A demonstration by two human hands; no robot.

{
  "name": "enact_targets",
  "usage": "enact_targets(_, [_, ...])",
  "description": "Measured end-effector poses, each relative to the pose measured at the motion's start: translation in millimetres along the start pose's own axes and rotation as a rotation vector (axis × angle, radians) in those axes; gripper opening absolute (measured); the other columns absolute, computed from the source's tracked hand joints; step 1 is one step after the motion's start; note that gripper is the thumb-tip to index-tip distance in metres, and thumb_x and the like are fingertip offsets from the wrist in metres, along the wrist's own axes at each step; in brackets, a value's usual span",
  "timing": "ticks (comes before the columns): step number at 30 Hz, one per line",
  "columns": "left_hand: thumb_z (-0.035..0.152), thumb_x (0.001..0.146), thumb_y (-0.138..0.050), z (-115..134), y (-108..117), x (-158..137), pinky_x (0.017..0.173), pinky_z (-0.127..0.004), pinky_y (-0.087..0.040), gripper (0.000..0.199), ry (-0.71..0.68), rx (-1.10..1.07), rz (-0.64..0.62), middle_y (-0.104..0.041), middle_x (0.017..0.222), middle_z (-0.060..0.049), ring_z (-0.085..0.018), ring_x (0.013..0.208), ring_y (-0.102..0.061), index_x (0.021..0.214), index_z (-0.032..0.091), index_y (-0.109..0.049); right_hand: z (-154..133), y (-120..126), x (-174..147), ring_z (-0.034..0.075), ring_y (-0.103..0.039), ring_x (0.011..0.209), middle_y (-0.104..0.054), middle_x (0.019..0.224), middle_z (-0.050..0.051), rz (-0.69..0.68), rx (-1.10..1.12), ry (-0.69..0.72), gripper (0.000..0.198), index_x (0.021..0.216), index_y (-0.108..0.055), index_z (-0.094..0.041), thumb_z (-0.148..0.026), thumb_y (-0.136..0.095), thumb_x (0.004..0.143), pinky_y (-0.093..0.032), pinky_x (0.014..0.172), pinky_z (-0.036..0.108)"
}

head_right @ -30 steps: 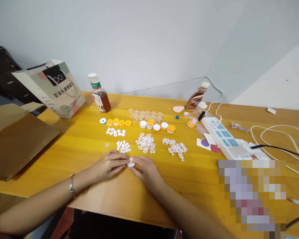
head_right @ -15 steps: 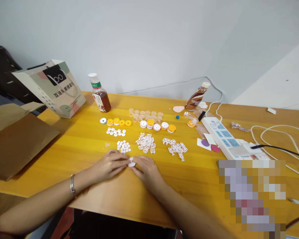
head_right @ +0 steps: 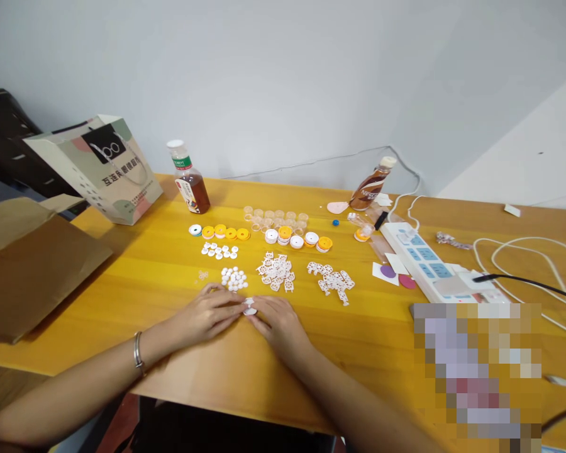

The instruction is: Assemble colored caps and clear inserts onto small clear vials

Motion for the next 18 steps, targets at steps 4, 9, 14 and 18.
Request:
enact_targets(4, [0.02,0.088,-0.039,2.2,-2.9,0.2,0.085,-0.036,-0.036,0.029,-0.012,0.04,-0.043,-0.059,0.108,-0.007,-0.016,0.093,-0.054,0.115,0.02,-0.05,-0.4,-1.5,-0.6,0.017,-0.063,0.089,-0.069,0.096,0.003,-0.014,-0.031,0.018,0.015,0.093,-0.059,-0.024,-0.02,-0.054,0.08,-0.05,0.077,0.032])
enact_targets(9, [0.016,0.089,-0.036,7.8,-3.0,0.7,0.086,-0.037,-0.035,0.03,-0.054,0.08,-0.054,-0.058,0.109,-0.01,-0.017,0.095,-0.054,0.117,0.017,-0.047,-3.8,-2.4,-1.6,0.018,-0.063,0.09,-0.069,0.096,0.004,-0.017,-0.105,0.065,0.013,0.091,-0.061,-0.023,-0.018,-0.052,0.082,-0.05,0.078,0.033])
enact_targets(14, [0.015,0.089,-0.036,8.2,-5.9,0.7,0.087,-0.038,-0.034,0.031,-0.043,0.104,-0.089,-0.058,0.109,-0.01,-0.018,0.096,-0.054,0.118,0.015,-0.046,-7.3,-1.2,-2.7,0.017,-0.064,0.088,-0.069,0.095,0.005,0.008,-0.121,0.11,0.014,0.092,-0.061,-0.021,-0.017,-0.051,0.082,-0.05,0.078,0.033])
enact_targets(18, [0.016,0.089,-0.036,8.0,-4.6,0.3,0.087,-0.037,-0.034,0.03,-0.055,0.098,-0.067,-0.058,0.11,-0.01,-0.017,0.096,-0.054,0.117,0.015,-0.047,-7.9,-0.5,-2.0,0.017,-0.064,0.088,-0.069,0.094,0.005,0.008,-0.128,0.106,0.013,0.091,-0.061,-0.02,-0.018,-0.051,0.083,-0.05,0.078,0.033])
Point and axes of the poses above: each hand's wrist, its own x-axis towards the middle knuckle, its own y-axis out of the back of the hand, z = x × y, the point moved 9 cm from there along x, towards the middle knuckle
